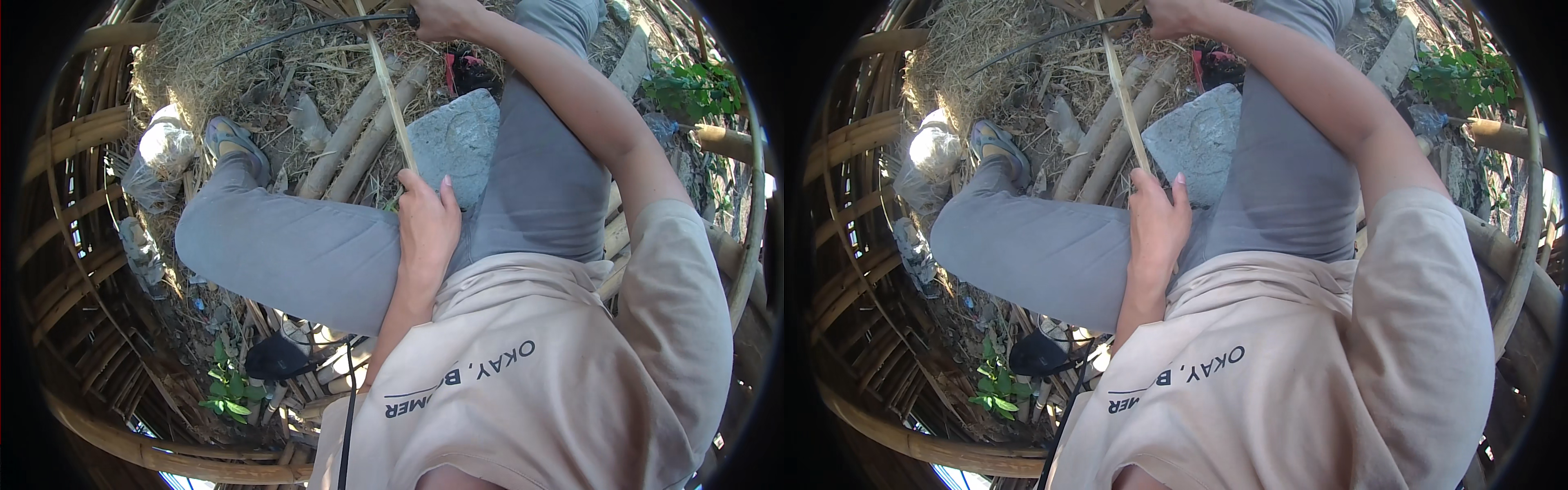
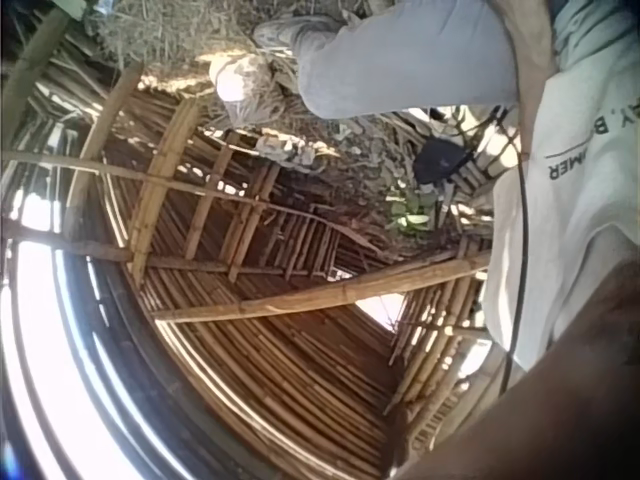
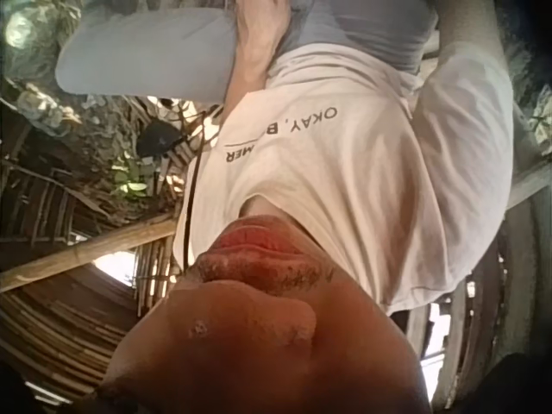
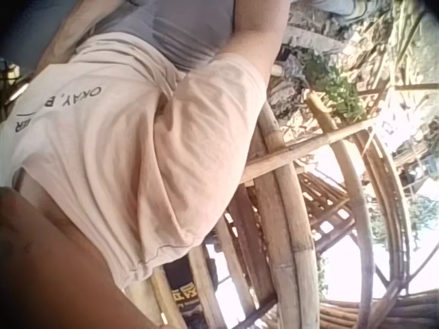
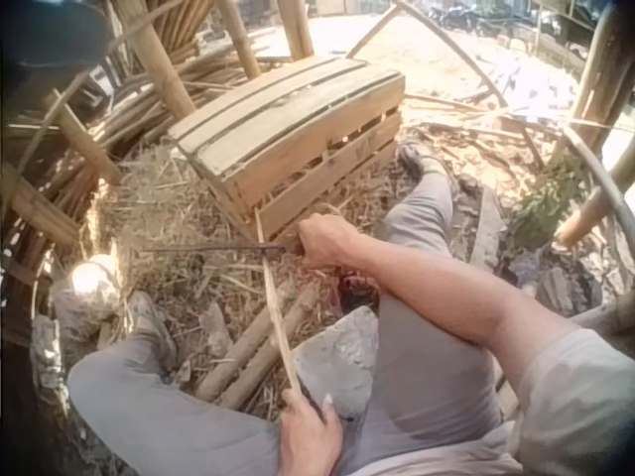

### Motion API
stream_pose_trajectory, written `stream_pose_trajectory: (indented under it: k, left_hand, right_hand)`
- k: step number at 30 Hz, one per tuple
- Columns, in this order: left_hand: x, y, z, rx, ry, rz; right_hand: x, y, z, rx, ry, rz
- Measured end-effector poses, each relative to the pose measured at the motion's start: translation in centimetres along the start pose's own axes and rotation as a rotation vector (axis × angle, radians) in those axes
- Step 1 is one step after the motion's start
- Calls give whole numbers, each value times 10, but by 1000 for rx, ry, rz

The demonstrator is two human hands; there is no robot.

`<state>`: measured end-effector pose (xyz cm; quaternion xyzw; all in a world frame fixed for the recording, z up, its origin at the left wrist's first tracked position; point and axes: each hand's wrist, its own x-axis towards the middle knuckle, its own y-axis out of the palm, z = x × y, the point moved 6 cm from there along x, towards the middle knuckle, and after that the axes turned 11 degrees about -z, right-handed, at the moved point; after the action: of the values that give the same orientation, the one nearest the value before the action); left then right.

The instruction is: The person shapes a thin bamboo stick by holding it in one hand and repeatedly scraping along its length with a curved knife.

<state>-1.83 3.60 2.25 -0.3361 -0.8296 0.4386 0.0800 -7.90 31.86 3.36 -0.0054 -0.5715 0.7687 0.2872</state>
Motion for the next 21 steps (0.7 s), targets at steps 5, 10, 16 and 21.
stream_pose_trajectory:
  k: [5, 10, 16, 21]
  left_hand:
    - [0, -3, 1, -32, -17, 0]
    - [3, -1, 1, -56, 15, -25]
    - [0, 0, 0, -5, -7, 4]
    - [-1, -1, 1, 9, -41, 32]
  right_hand:
    - [-15, 14, 24, -119, 20, 189]
    - [-9, 20, 19, -118, -14, 147]
    - [1, 12, -7, -119, 68, 60]
    - [-11, 2, 20, -126, 25, 152]
